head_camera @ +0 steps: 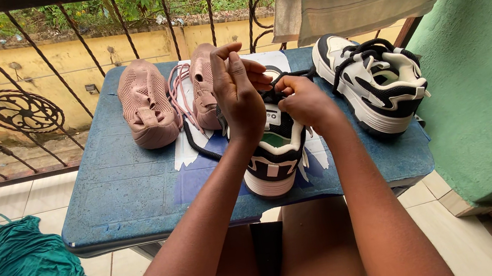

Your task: The person sits at a small table on a balcony and threads a black shoelace through the eyelets of a black-and-white sneaker, pulling the lace through the eyelets one by one. A pair of pink slip-on shoes and another sneaker sit on the table beside the shoe being laced.

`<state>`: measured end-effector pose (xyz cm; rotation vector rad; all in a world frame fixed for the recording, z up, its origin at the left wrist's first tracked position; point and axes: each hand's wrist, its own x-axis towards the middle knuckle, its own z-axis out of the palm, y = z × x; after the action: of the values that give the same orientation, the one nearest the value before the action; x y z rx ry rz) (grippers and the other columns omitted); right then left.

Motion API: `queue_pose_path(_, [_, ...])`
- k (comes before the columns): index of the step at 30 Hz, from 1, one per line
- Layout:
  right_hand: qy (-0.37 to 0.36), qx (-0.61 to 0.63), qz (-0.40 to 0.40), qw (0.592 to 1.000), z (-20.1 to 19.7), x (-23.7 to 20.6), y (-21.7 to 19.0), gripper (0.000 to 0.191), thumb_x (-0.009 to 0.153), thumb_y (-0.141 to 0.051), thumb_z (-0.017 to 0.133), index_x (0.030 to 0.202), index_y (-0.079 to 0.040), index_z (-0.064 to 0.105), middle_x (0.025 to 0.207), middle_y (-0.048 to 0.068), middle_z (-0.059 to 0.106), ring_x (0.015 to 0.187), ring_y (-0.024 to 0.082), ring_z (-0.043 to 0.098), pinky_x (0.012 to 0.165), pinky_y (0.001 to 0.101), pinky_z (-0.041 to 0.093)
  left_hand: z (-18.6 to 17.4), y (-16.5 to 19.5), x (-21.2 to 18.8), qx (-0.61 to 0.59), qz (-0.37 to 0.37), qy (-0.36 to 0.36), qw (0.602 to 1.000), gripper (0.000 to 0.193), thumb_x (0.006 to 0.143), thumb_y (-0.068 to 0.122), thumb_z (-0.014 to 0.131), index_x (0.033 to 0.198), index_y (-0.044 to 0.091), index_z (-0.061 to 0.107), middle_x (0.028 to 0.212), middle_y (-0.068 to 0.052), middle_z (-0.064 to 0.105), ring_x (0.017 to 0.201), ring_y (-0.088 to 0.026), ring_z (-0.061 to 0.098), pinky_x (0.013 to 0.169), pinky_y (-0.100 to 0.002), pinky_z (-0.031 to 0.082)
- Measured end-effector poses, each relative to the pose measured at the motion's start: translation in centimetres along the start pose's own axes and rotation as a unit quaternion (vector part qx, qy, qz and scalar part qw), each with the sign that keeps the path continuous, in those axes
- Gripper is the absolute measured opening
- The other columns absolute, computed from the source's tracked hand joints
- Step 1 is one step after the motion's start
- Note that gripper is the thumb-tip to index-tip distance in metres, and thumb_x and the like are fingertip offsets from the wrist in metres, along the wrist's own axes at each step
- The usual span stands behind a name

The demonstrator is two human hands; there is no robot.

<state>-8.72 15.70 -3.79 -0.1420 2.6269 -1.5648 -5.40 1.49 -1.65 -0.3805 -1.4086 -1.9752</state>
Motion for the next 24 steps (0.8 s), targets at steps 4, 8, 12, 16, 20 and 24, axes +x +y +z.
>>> queue_pose_path(4, [0.083,-0.172,-0.162,0.968,0.2,0.2,-1.2,0.030,0.076,-0.001,0.071,0.105,-0.010,0.074,0.109,0.011,0.063,0.103,0.026,0.059,0.092,0.0375,0.052,0.0,0.6,-0.7,0.041,0.065,0.025,0.997,0.024,0.117,0.020,0.035,0.125,0.005,0.053,0.084,-0.005,0.062,0.068,-0.010,0.060,0.062,-0.024,0.052])
queue_pose_path(8, [0.078,-0.161,-0.259,0.949,0.9,-1.1,-2.0,0.038,0.072,-0.011,0.076,0.110,-0.010,0.072,0.108,0.013,0.067,0.105,0.032,0.056,0.094,0.0420,0.047,0.0,1.2,-1.0,0.062,0.080,0.077,0.992,0.025,0.117,0.023,0.033,0.127,0.006,0.048,0.090,-0.005,0.062,0.079,-0.012,0.061,0.073,-0.026,0.053])
queue_pose_path(12, [0.179,-0.243,-0.349,0.887,2.4,-1.9,-3.4,0.019,0.081,-0.024,0.077,0.094,-0.010,0.078,0.102,0.009,0.072,0.100,0.034,0.057,0.082,0.0453,0.045,-0.3,1.3,-1.4,0.082,0.099,0.088,0.988,0.028,0.118,0.025,0.033,0.130,0.005,0.048,0.098,-0.007,0.059,0.088,-0.013,0.060,0.080,-0.028,0.052])
queue_pose_path(16, [0.175,0.135,-0.246,0.944,0.4,-1.8,-5.6,0.021,0.099,-0.029,0.061,0.092,-0.010,0.068,0.086,0.000,0.070,0.080,0.013,0.064,0.079,0.0325,0.050,-0.6,1.1,-1.0,0.071,0.091,0.085,0.990,0.030,0.118,0.027,0.031,0.130,0.006,0.048,0.094,-0.005,0.060,0.087,-0.013,0.061,0.078,-0.027,0.053])
queue_pose_path(20, [0.090,0.396,-0.271,0.873,-3.8,-3.0,-7.9,0.023,0.100,-0.023,0.069,0.083,-0.011,0.062,0.078,0.002,0.064,0.075,0.013,0.060,0.080,0.0315,0.049,0.3,0.8,-1.0,0.053,0.047,0.059,0.996,0.028,0.116,0.025,0.032,0.126,0.006,0.049,0.083,-0.004,0.060,0.076,-0.011,0.061,0.069,-0.025,0.053])
queue_pose_path(24, [0.019,0.482,-0.273,0.832,-7.5,-5.6,-10.1,0.041,0.088,-0.010,0.078,0.127,-0.003,0.064,0.073,-0.001,0.061,0.070,0.014,0.061,0.081,0.0349,0.056,0.6,0.6,-1.1,0.051,0.044,0.053,0.996,0.025,0.115,0.022,0.034,0.121,0.005,0.051,0.082,-0.004,0.063,0.073,-0.011,0.062,0.067,-0.025,0.053])
